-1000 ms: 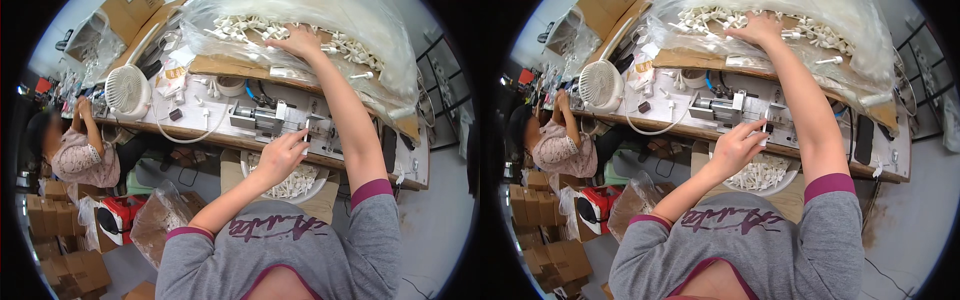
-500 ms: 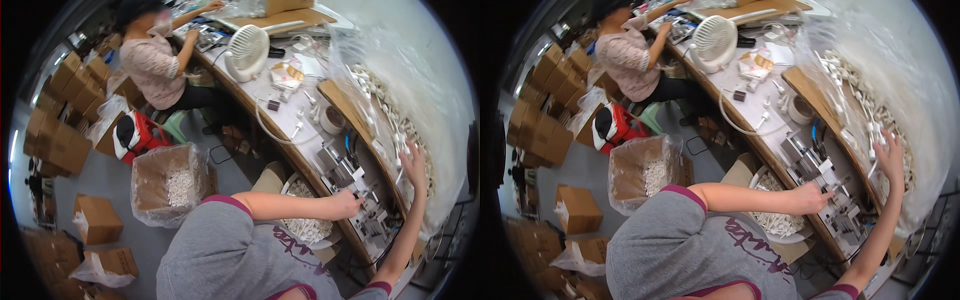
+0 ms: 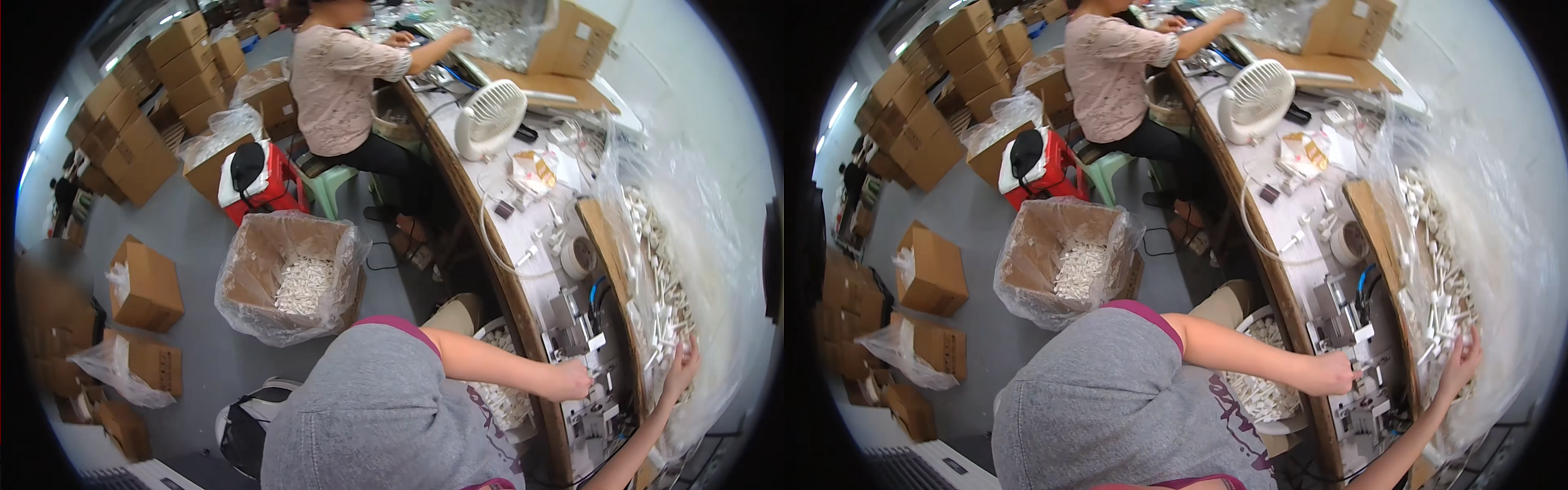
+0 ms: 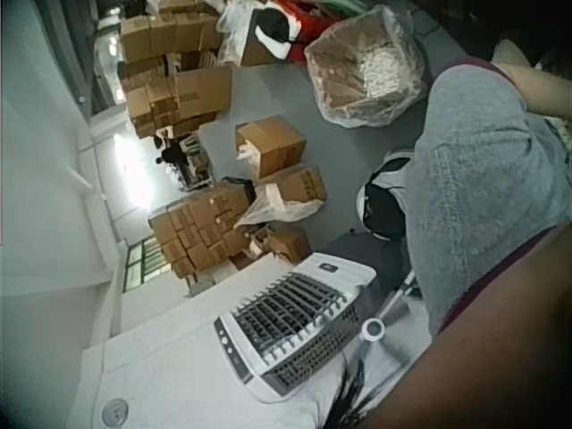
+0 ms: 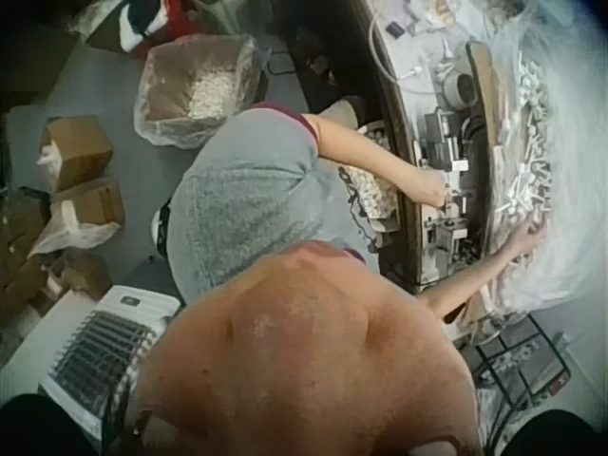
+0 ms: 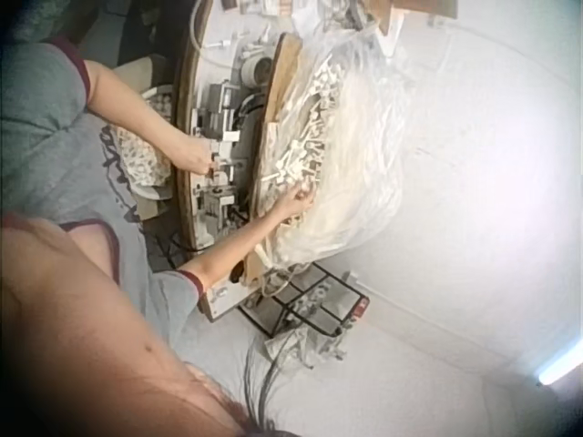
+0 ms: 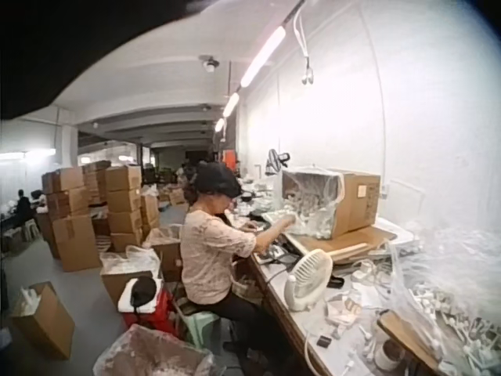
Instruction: Manually assemble and sort small white plastic components using a workbench fixture.
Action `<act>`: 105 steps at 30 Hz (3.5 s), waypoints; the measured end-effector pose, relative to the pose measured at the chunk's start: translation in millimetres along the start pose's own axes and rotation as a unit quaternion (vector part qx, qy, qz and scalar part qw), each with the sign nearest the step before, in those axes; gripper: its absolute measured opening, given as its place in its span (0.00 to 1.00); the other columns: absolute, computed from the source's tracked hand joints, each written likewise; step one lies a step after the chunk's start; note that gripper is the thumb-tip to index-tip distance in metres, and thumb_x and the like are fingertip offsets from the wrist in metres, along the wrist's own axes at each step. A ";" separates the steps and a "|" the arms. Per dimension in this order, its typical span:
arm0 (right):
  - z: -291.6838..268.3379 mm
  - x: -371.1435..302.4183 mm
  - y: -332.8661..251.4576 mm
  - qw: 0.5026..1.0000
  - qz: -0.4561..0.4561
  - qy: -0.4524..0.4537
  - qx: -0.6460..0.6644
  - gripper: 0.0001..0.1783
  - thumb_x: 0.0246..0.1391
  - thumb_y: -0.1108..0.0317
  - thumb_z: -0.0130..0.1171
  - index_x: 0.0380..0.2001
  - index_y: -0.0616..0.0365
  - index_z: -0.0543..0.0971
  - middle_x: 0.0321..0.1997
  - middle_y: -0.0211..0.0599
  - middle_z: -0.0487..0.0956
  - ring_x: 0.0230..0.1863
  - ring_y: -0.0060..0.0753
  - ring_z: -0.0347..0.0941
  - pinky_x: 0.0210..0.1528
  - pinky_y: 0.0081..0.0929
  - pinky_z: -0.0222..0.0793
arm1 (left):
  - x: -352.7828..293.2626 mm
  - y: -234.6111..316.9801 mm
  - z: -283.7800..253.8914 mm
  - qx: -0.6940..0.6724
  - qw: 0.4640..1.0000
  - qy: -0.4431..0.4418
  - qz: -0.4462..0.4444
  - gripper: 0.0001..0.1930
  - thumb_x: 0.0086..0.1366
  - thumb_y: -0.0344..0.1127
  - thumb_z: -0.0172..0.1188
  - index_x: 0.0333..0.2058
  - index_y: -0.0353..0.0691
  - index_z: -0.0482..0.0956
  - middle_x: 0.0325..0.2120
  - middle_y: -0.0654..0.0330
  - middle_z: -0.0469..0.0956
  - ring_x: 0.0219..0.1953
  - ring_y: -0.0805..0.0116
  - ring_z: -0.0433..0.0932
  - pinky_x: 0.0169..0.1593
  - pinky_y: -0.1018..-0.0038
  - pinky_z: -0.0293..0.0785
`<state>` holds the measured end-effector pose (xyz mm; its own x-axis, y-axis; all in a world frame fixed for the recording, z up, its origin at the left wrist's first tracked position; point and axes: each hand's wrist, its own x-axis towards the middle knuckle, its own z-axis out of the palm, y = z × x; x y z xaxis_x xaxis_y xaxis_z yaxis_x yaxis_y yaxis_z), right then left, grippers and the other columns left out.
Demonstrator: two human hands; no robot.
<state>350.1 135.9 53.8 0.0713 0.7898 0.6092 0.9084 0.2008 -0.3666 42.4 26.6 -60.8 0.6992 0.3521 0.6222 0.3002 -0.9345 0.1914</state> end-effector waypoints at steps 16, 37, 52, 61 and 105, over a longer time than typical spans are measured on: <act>0.9 10.8 68.0 0.859 0.267 0.134 0.417 0.18 0.57 0.65 0.65 0.49 0.59 0.77 0.38 0.30 0.77 0.34 0.21 0.72 0.35 0.16 0.69 | -7.8 22.1 -17.9 -0.001 0.992 -0.108 -0.068 0.06 0.39 0.34 0.62 0.17 0.38 0.81 0.21 0.51 0.80 0.26 0.51 0.81 0.30 0.60 0.77; -1.0 -32.1 -23.1 0.839 0.182 0.035 0.512 0.21 0.62 0.63 0.60 0.52 0.65 0.73 0.52 0.42 0.78 0.53 0.36 0.77 0.54 0.31 0.73 | -8.7 46.3 -69.6 -0.316 0.947 -0.045 -0.043 0.38 0.51 0.53 0.71 0.58 0.42 0.71 0.45 0.53 0.81 0.46 0.55 0.80 0.48 0.64 0.75; -41.4 -175.2 -183.1 0.962 0.100 0.015 0.252 0.15 0.55 0.78 0.62 0.46 0.63 0.77 0.53 0.39 0.76 0.50 0.32 0.75 0.50 0.26 0.74 | 102.1 -43.4 -85.3 -0.161 0.943 0.256 -0.137 0.09 0.50 0.35 0.65 0.30 0.40 0.82 0.32 0.52 0.79 0.41 0.49 0.76 0.47 0.59 0.72; -14.3 -229.3 -215.0 0.997 -0.025 -0.054 0.042 0.16 0.45 0.74 0.67 0.40 0.60 0.79 0.55 0.40 0.78 0.44 0.41 0.80 0.44 0.30 0.75 | 134.5 -94.6 -71.1 -0.018 0.986 0.037 -0.159 0.17 0.57 0.39 0.63 0.47 0.45 0.82 0.43 0.50 0.81 0.48 0.49 0.78 0.53 0.57 0.73; -16.1 -32.8 -138.1 0.961 0.162 -0.104 -0.199 0.17 0.43 0.55 0.69 0.32 0.56 0.83 0.31 0.44 0.81 0.35 0.41 0.78 0.39 0.37 0.72 | -11.0 8.2 -66.1 -0.076 0.995 -0.045 -0.040 0.12 0.53 0.34 0.69 0.37 0.42 0.83 0.50 0.62 0.80 0.27 0.63 0.82 0.32 0.73 0.78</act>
<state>228.9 72.9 95.7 0.3313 0.8804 0.3393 0.9408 -0.2807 -0.1902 -5.7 11.5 -15.9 0.7342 0.4227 0.5314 0.2606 -0.8981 0.3542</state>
